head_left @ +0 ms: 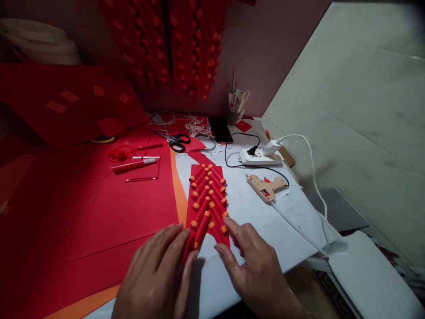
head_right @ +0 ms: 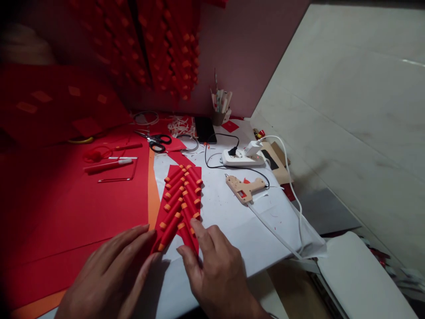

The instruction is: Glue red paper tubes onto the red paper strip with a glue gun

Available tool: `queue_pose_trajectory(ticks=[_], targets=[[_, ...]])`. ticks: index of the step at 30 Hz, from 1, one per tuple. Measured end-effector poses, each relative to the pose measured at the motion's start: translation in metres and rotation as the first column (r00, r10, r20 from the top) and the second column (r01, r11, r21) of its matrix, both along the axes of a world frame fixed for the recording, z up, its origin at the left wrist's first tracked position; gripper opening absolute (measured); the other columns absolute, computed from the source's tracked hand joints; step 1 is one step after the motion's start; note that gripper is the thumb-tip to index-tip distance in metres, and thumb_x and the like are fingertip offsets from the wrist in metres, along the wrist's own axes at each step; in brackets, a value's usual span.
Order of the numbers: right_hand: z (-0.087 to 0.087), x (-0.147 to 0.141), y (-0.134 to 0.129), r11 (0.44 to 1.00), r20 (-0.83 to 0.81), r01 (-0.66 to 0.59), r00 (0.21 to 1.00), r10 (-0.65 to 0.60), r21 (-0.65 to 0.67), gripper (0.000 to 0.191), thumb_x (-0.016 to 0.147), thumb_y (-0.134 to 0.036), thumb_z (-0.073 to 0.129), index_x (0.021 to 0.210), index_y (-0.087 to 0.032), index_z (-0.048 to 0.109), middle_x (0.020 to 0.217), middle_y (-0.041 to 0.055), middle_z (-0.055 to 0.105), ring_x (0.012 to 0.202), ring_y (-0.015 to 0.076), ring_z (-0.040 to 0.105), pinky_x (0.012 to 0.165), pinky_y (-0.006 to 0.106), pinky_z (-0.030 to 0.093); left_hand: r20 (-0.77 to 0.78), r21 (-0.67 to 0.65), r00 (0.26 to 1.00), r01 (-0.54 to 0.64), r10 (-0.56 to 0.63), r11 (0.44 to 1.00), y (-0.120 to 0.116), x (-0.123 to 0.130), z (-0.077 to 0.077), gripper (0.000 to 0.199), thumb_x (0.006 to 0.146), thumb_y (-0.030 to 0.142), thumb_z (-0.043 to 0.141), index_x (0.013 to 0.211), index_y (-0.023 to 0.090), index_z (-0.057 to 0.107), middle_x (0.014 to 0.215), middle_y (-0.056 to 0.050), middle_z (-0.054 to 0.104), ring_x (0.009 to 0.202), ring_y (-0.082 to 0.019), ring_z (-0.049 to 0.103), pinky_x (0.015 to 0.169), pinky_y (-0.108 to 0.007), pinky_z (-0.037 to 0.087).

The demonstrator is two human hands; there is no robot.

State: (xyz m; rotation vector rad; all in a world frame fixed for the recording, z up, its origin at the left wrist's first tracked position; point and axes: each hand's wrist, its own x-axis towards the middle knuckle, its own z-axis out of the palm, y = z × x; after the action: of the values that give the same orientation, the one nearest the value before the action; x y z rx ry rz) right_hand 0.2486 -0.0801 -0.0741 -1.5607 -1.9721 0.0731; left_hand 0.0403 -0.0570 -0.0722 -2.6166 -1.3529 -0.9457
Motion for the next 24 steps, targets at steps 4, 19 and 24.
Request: queue_pose_trajectory(ticks=[4,19,24], targets=[[0.007,0.008,-0.002,0.999,-0.045,0.034,0.998,-0.033,0.017,0.041,0.104,-0.037,0.051,0.138,-0.014,0.052,0.082,0.0056,0.063,0.067,0.0189,0.062,0.056,0.029,0.054,-0.004,-0.035,1.000,-0.013,0.012,0.999,0.000,-0.001,0.002,0.030,0.102,0.029,0.050,0.123,0.010,0.061,0.115,-0.017,0.066,0.103,-0.029,0.062,0.085,-0.045,0.053],[-0.009,-0.003,-0.009,0.999,-0.072,-0.045,0.996,0.046,0.018,0.038,0.097,-0.017,0.050,0.135,-0.012,0.054,0.080,0.0064,0.065,0.066,0.0207,0.063,0.057,0.031,0.053,-0.130,-0.103,0.982,-0.152,0.139,0.983,-0.001,0.025,0.010,0.017,0.100,0.028,0.045,0.085,0.024,0.053,0.070,-0.002,0.059,0.060,-0.023,0.061,0.055,-0.035,0.044],[-0.002,0.009,-0.013,0.991,-0.385,0.010,0.921,-0.061,-0.135,0.036,0.097,-0.022,0.052,0.133,-0.019,0.057,0.087,0.0055,0.068,0.070,0.0175,0.066,0.064,0.028,0.058,-0.149,-0.097,0.975,-0.181,0.165,0.979,-0.002,0.023,0.009,0.017,0.099,0.031,0.046,0.085,0.023,0.053,0.069,-0.002,0.060,0.060,-0.023,0.064,0.052,-0.034,0.045]])
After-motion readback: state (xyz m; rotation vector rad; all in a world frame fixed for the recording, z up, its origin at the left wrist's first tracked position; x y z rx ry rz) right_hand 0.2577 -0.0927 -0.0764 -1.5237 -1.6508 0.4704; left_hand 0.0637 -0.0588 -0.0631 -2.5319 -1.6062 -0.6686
